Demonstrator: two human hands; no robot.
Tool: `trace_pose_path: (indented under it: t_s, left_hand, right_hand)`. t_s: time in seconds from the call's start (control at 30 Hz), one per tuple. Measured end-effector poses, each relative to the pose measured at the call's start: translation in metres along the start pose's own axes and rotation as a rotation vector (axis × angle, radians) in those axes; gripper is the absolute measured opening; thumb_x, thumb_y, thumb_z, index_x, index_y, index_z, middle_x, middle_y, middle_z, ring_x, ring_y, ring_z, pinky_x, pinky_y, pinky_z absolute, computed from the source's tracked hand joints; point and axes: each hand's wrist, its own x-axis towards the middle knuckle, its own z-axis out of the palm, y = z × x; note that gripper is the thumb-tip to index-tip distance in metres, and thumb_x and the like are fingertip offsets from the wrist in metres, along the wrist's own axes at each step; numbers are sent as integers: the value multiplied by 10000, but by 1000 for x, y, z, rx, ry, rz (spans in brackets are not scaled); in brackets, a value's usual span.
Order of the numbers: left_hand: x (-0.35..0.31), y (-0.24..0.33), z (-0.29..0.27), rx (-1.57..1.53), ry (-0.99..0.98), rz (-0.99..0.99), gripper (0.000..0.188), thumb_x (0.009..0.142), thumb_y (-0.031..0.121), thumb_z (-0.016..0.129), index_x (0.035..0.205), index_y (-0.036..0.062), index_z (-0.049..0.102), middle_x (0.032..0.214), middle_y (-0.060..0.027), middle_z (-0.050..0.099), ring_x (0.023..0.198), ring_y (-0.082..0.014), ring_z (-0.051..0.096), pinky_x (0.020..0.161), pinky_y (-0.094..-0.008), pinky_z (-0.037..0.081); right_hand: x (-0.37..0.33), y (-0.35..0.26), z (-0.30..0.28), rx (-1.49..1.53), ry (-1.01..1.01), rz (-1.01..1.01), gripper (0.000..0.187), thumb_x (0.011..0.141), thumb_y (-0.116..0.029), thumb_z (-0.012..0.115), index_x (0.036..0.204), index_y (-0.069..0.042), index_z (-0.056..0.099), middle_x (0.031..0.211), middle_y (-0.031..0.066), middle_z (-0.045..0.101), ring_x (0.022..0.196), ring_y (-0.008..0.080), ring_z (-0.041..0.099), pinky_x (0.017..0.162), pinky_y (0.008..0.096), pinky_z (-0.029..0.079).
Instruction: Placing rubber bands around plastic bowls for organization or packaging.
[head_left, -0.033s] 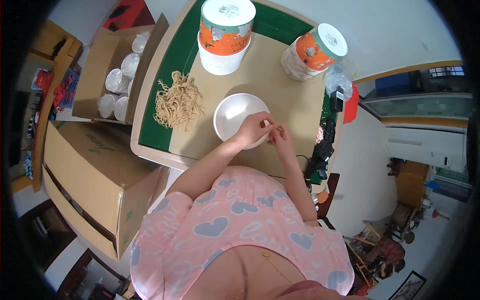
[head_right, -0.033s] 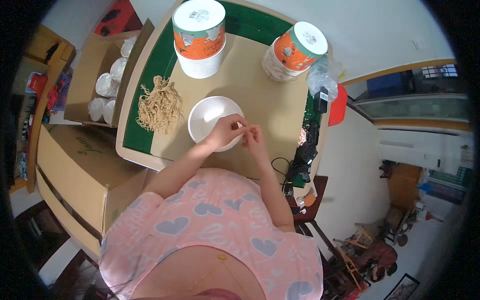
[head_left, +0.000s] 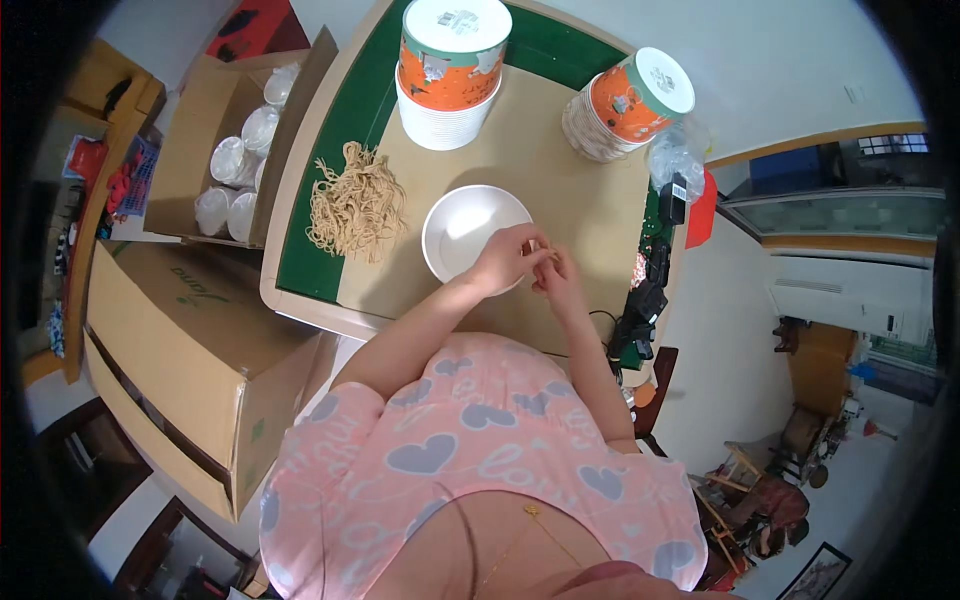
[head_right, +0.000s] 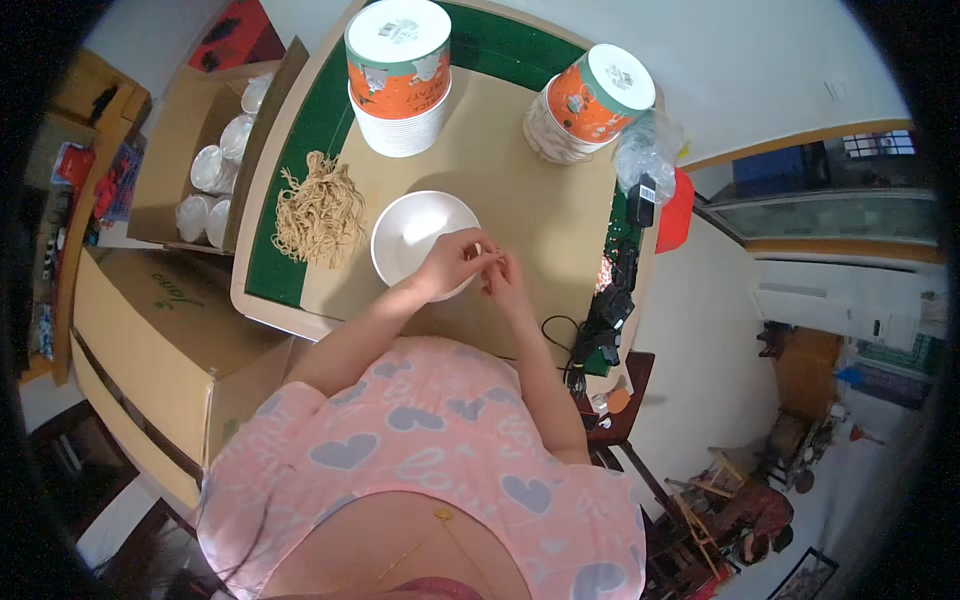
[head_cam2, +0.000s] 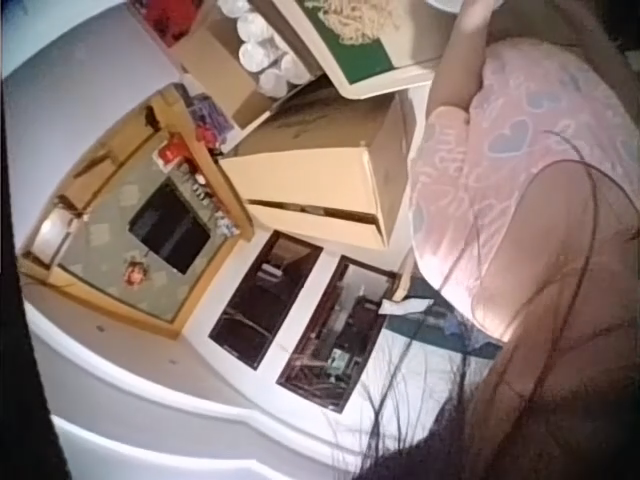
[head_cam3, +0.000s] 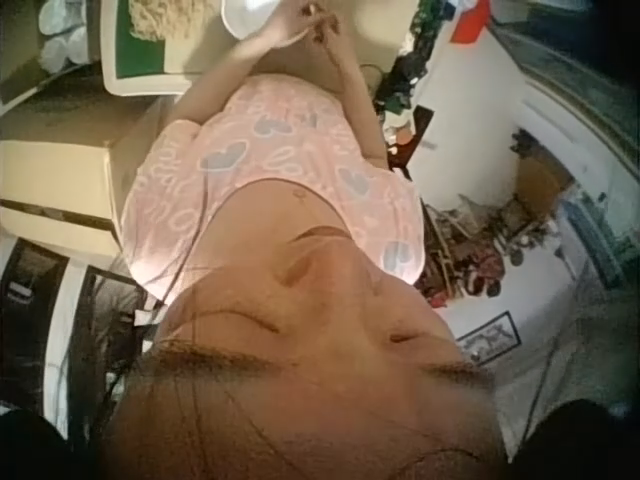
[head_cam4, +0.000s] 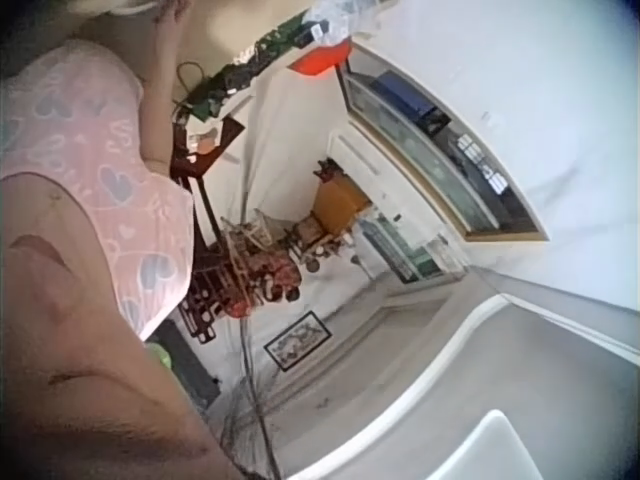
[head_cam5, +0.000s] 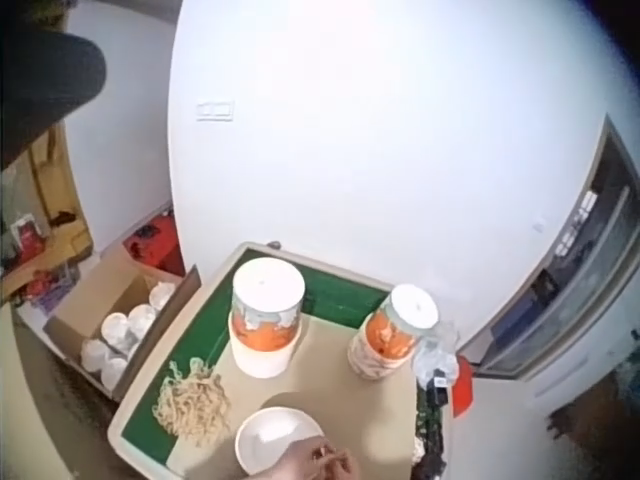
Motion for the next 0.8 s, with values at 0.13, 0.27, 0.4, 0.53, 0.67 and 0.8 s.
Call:
trace_pose_path:
  t_s: [0.13,0.27,0.4,0.53,0.67,0.8]
  left_hand:
    - [6,14,-22,302,-59,116,170,835,208,604,929,66,596,800,-126,614,715,-302,589,642,-381,457]
    - [9,-12,-23,452,5,305,177,819,187,606,945,64,596,833,-137,612,779,-326,590,692,-402,466]
    - [10,-18,-18,418,91,174,169,808,167,607,941,62,604,863,-142,605,800,-330,590,704,-409,472]
    - [15,-17,-17,309,63,114,127,820,152,589,906,63,617,864,-128,603,800,-318,594,692,-407,473]
    - [15,-25,-19,390,53,190,115,823,158,586,879,65,626,883,-105,607,788,-302,599,692,-404,477]
    - [12,-13,-16,550,99,148,111,800,170,607,864,85,638,909,-69,611,800,-284,599,707,-396,482]
  right_hand:
    - [7,-20,2,-157,-10,-50,196,908,-213,541,1062,-92,531,682,-25,466,579,65,419,510,235,387]
    - [-5,-63,-24,-840,53,-326,153,856,-169,601,948,-46,595,597,1,463,533,75,433,490,247,374]
    - [-24,-118,-33,-996,97,-325,135,816,-154,632,844,-22,627,601,106,557,526,205,525,531,322,424]
    - [-29,-135,-29,-1057,185,-449,130,818,-143,632,855,-19,625,600,106,553,519,196,517,509,313,403]
    - [-18,-135,-36,-971,185,-486,121,823,-132,630,862,-17,617,587,104,536,503,188,496,493,309,394]
    - [-15,-132,-30,-970,131,-449,118,822,-128,630,860,-18,610,589,110,534,507,205,504,499,316,402]
